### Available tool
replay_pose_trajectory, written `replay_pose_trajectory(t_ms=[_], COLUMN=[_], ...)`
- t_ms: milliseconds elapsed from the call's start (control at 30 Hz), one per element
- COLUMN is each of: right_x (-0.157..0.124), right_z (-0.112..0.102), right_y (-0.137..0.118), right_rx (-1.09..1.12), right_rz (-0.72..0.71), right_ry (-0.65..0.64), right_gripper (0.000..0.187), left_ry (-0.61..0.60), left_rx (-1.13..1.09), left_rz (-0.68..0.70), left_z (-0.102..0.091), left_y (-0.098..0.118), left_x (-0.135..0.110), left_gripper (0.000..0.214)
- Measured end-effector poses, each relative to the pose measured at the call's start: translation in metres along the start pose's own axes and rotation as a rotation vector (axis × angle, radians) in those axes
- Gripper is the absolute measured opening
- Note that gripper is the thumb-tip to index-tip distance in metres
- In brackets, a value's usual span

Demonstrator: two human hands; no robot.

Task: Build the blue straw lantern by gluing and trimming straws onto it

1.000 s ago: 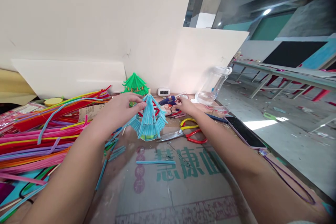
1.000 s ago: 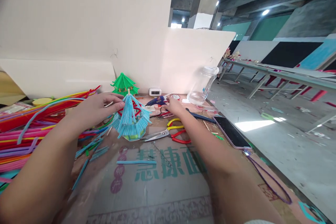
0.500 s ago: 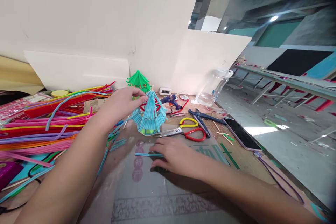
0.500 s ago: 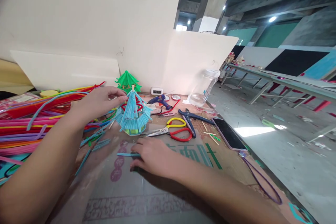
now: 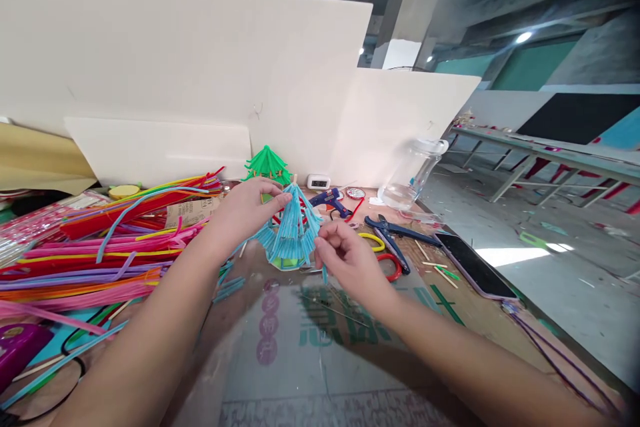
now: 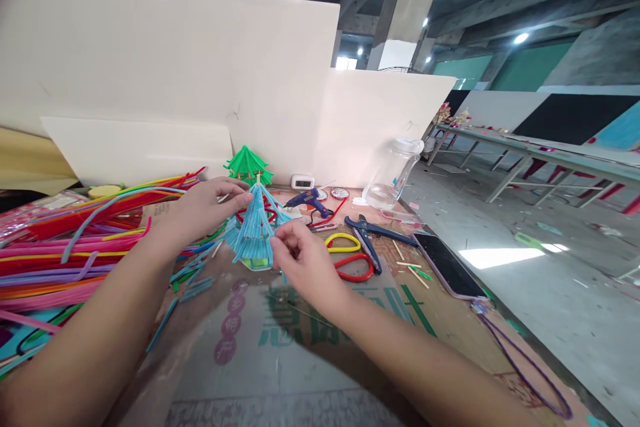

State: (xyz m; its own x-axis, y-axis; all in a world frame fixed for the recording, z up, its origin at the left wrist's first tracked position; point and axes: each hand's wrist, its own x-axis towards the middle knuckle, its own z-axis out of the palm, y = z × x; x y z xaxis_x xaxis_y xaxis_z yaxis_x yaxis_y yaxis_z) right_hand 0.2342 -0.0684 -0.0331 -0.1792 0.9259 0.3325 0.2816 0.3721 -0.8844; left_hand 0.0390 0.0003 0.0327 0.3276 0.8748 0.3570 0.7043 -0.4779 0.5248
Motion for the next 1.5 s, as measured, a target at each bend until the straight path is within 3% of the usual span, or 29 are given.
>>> replay_pose_trajectory(t_ms=[133, 267, 633, 1167, 1500], right_x=[0.004, -0.005, -0.007, -0.005, -0.004], right_z=[0.002, 0.007, 0.01, 0.019, 0.021], right_y=[0.017, 0.026, 0.026, 0.011, 0.011], right_rx=[0.132, 0.127, 0.169, 0.372, 0.409], right_rz=[0.129, 0.15, 0.176, 0.403, 0.377], right_ry=[0.068, 0.05, -0.002, -0.072, -0.059], right_gripper=[0.025, 0.025, 0.019, 0.016, 0.017], left_ry=[0.02, 0.024, -0.018, -0.053, -0.081], left_rx=[0.008, 0.059, 0.116, 0.108, 0.135], left_rz=[0.003, -0.008, -0.042, -0.061, -0.076], left_z=[0.006, 0.013, 0.011, 0.008, 0.006], left_y=[0.004, 0.004, 0.013, 0.014, 0.017], left_x=[0.001, 0.002, 0.0, -0.002, -0.002], left_gripper=[0.038, 0.038, 0.038, 0.039, 0.038])
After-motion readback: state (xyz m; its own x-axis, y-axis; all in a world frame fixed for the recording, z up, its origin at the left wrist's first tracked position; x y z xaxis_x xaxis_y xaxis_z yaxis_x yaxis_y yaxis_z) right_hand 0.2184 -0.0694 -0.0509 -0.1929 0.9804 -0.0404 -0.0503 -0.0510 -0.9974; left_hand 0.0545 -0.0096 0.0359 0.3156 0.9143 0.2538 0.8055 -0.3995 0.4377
